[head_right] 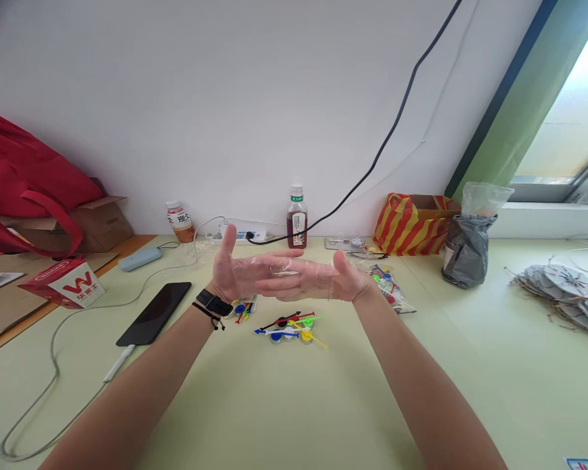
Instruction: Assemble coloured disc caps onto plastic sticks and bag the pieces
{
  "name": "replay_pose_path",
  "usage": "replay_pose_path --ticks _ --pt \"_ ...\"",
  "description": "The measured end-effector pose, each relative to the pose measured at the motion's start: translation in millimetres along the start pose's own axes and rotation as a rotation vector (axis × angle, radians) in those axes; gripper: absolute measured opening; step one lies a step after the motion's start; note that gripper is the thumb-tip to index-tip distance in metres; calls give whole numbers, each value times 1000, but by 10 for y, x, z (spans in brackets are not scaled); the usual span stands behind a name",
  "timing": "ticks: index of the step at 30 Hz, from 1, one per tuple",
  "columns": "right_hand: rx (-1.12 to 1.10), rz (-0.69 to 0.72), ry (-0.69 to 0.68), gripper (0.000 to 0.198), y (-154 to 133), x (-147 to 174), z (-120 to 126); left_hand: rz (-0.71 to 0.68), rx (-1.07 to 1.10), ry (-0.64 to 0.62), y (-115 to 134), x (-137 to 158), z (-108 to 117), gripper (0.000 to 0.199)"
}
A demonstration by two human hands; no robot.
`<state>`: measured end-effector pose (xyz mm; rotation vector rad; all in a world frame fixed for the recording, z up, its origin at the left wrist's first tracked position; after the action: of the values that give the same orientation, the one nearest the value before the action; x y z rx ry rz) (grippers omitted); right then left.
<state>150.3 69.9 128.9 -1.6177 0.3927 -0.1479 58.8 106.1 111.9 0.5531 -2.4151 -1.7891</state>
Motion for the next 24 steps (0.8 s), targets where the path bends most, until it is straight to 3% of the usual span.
replay_pose_path --ticks 6,11,15,19,24 --pt "43 58 -160 113 -27 87 -24 17 -179 20 73 38 26 115" --pt "289 -75 -230 98 -61 152 -98 194 -577 -39 6 110 77 87" --pt "494 -212 -141 99 -101 155 -131 297 -846 -104 -9 91 19 70" --pt "556 -306 -16 94 -79 162 -94 314 -961 -136 -18 18 -109 79" --pt "633 -374 11 92 -40 214 -52 264 -1070 -85 -21 -53 -151 81"
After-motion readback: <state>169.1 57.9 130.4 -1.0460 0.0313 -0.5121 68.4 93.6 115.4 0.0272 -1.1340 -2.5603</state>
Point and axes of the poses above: each hand's wrist, its own x-axis away from the middle knuckle, its own z-axis out of the back of the hand, y = z × x, the point moved 8 cm from there along -x, towards the middle knuckle, and after that the axes turned 11 degrees about -x, right-handed, at the moved point
